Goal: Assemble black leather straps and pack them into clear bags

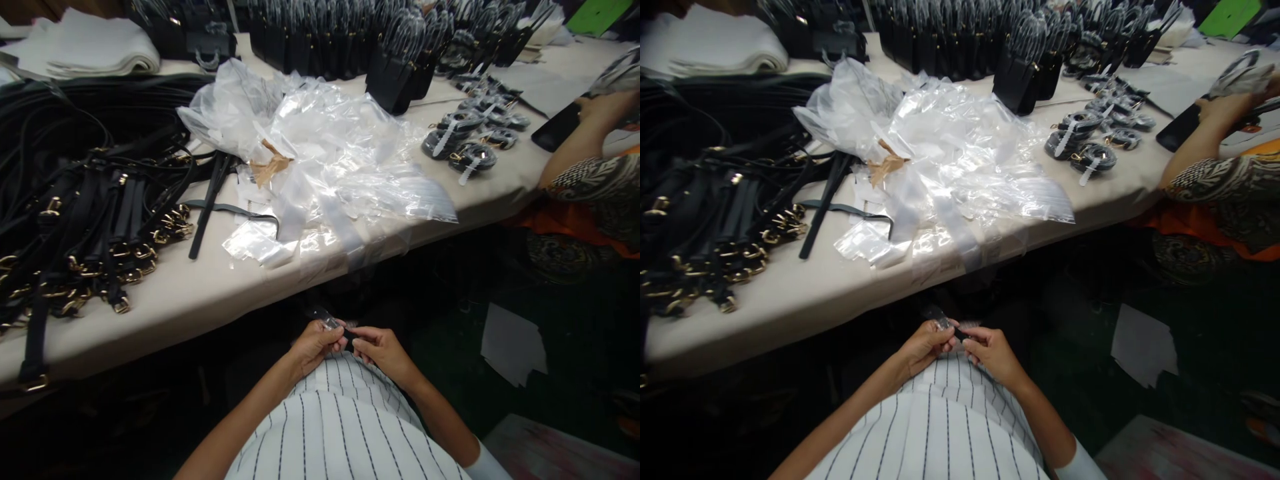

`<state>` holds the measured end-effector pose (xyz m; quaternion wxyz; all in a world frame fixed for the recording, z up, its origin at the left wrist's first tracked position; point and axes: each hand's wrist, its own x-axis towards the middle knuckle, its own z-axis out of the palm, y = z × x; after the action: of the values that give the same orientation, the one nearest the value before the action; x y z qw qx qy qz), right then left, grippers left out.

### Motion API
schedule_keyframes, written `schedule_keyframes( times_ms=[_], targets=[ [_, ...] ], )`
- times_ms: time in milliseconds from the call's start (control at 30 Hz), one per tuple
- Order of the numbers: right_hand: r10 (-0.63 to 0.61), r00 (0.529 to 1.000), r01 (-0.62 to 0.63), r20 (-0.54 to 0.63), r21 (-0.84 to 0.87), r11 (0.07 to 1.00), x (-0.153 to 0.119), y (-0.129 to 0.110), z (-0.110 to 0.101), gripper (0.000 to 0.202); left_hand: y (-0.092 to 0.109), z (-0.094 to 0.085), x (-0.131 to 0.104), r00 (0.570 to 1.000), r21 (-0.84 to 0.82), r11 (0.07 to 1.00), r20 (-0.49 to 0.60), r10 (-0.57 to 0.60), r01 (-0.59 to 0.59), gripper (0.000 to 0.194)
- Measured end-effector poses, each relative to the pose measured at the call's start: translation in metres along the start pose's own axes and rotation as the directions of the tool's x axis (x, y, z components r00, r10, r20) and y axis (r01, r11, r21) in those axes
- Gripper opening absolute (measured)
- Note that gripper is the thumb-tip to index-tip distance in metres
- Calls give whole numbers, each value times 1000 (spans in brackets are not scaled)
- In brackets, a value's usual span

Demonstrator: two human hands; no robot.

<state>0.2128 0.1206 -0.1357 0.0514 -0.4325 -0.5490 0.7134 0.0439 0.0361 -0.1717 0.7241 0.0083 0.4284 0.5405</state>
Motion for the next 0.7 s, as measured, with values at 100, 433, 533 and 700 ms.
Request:
schedule_keyframes(
  times_ms=[100,433,533,700],
  targets=[
    [-86,996,81,-33,-125,989,6,-8,6,36,-3,4,3,1000,28,1000,1,-8,8,37],
    [-119,992,120,50,-1,993,20,1,10,53,-1,-4,5,999,19,999,11,45,-45,32],
    [-146,976,155,161,-44,987,13,-2,-5,48,0,-8,5,998,-2,998,-7,65,-65,34],
    [-166,980,189,111,-238,953,2,-4,-14,32,0,-8,6,999,6,999,4,51,-51,37]
  ],
)
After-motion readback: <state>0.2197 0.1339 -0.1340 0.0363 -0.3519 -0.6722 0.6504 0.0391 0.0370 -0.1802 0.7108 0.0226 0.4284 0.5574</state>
